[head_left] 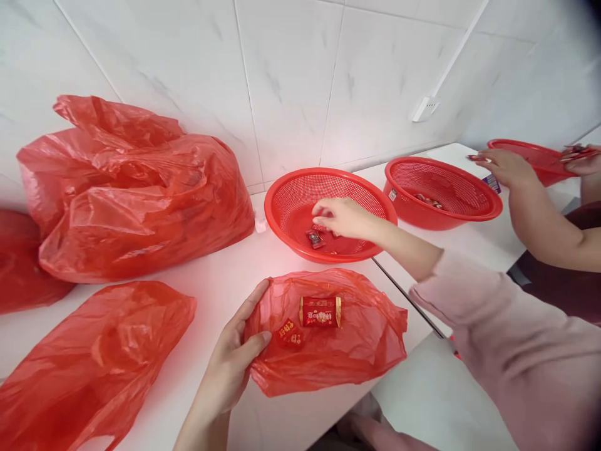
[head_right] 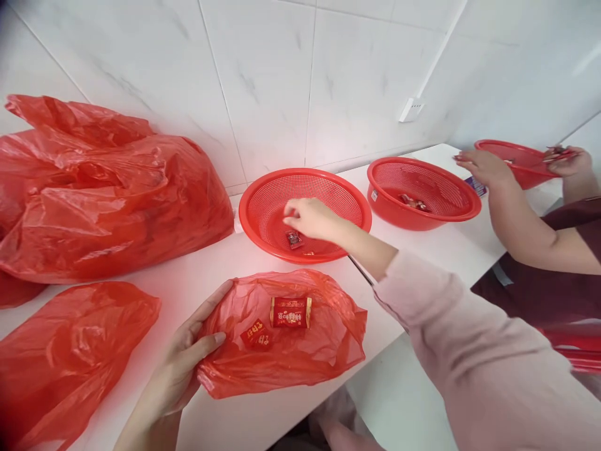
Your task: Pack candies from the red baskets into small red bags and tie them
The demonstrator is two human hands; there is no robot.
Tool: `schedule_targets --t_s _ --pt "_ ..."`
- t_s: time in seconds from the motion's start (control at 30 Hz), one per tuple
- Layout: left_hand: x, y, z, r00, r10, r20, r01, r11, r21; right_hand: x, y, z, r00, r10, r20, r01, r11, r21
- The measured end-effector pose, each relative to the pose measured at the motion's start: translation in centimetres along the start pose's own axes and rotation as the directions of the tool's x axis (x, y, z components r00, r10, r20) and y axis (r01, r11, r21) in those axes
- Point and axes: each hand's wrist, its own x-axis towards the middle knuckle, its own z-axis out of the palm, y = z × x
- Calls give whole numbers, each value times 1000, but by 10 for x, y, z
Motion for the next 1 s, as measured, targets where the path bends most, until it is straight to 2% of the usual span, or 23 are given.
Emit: schedule_targets --t_s 0.03,0.1,0.23,0.33,0.4,0.47,0.53,0.57,0.6,0.67,0.7,0.83,1.0 --pt "0 0 0 1000 3 2 -3 1000 5 15 10 -2 995 99 15 -96 985 -143" --pt "0 0 0 1000 4 3 -4 1000 10 39 28 0 972 232 44 -210 931 -298" --pt "2 0 0 1000 -12 -1 12 1000 -5 60 48 11 942 315 112 -261 901 -346" --pt "2 0 0 1000 -12 -6 12 1000 -25 57 50 2 939 306 156 -246 917 -315" --pt "3 -1 0 1000 -9 -10 8 1000 -30 44 42 -11 952 266 149 -220 938 -269" --pt "4 -2 -1 1000 -2 -14 2 1000 -29 21 26 -23 976 150 158 -131 983 -128" --pt "5 -3 -3 1000 5 -9 -5 1000 -27 -10 3 -26 976 -70 205 39 988 152" --pt "6 -4 -3 1000 5 -2 -5 1000 -28 -28 -10 -24 949 -206 238 125 941 314" --pt "7 -5 -4 1000 4 8 -3 1000 -29 -44 -22 -18 917 -293 271 178 908 380" --pt "9 -6 -6 1000 4 21 -4 1000 -27 -71 -42 0 851 -370 372 239 905 353" --pt "9 -7 -7 1000 11 22 -10 1000 -25 -80 -48 11 837 -378 397 268 914 305" --pt "10 -10 -5 998 58 13 -57 998 -22 -87 -49 53 856 -366 366 328 930 164" --pt "7 -17 4 995 98 6 -98 995 0 -76 -27 82 854 -410 320 352 909 223"
